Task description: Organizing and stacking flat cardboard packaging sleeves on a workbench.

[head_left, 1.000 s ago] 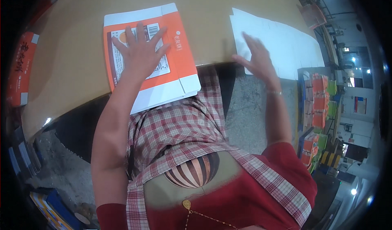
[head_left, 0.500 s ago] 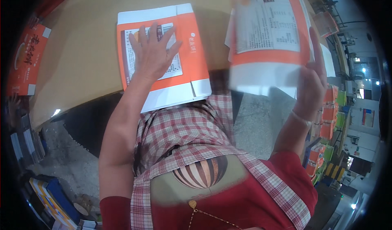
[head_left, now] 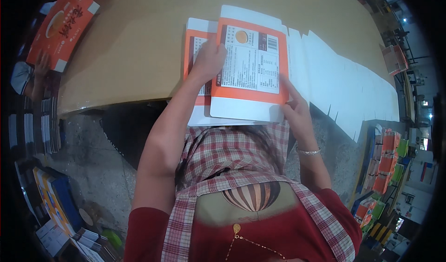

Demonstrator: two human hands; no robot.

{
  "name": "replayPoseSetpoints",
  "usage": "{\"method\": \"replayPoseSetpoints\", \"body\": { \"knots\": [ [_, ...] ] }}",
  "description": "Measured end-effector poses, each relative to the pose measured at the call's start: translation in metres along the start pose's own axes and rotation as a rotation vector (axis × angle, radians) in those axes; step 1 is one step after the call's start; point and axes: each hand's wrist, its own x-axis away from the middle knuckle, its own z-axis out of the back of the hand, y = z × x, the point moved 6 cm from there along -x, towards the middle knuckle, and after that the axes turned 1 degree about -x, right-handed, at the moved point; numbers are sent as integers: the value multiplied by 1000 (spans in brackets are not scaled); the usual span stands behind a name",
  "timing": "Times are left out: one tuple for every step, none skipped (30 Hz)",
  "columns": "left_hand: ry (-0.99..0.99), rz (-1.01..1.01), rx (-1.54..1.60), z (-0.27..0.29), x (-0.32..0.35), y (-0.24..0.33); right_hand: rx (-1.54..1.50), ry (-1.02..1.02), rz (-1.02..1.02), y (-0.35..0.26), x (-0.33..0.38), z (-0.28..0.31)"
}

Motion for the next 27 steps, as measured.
{"method": "replayPoseSetpoints", "body": {
  "knots": [
    [46,30,-12,1,1,-1,2,-2,2,0,-1,-3],
    [52,33,-16,0,5,4,-19,73,-29,0,-3,-5],
    [125,-8,-49,1,11,14,-35,155,-62,-1,-3,-3],
    [198,-47,-83,2,18,24,-34,154,-60,5,-3,-1],
    [217,-79,-155,2,21,31,71,147,-54,11,-5,1],
    [222,-81,-160,3,22,36,175,139,-48,15,-7,1],
    [201,-76,-215,2,23,41,170,135,-42,17,-6,1],
    [182,-68,-272,2,24,43,241,119,-106,14,-4,-1],
    [229,-63,-324,4,25,42,312,102,-170,14,-3,-4],
    [236,-60,-334,6,27,42,305,93,-164,18,-5,-8],
    [294,-93,-630,7,30,50,339,115,-117,22,-5,-6],
    [348,-124,-928,7,34,64,371,134,-74,24,-5,-5],
    [351,79,-1033,12,37,65,366,135,-79,25,-5,-4],
    [352,84,-1041,16,38,60,381,113,-49,19,-9,-7],
    [365,84,-936,22,37,51,394,92,-20,12,-11,-11],
    [378,83,-831,28,38,44,387,86,-21,4,-13,-16],
    [291,179,-614,33,36,48,375,36,-77,-1,-14,-25],
    [287,185,-622,37,37,44,364,-19,-129,-8,-16,-36],
    [257,162,-614,40,36,39,416,-77,-182,-12,-19,-46],
    [226,134,-599,39,34,38,412,-77,-186,-8,-22,-48],
    [220,135,-601,37,34,37,490,-74,-118,-3,-25,-51],
    [158,125,-638,31,34,36,570,-70,-51,-2,-27,-53],
    [101,122,-674,26,35,33,551,-83,-97,-6,-26,-53],
    [99,127,-669,23,33,28,554,-87,-102,-5,-27,-53],
    [125,25,-830,18,25,31,555,-95,-63,-7,-30,-54],
    [144,-83,-981,8,20,33,560,-98,-33,-7,-29,-53],
    [138,-83,-965,-2,14,41,573,-95,-45,-2,-28,-53]
  ]
}}
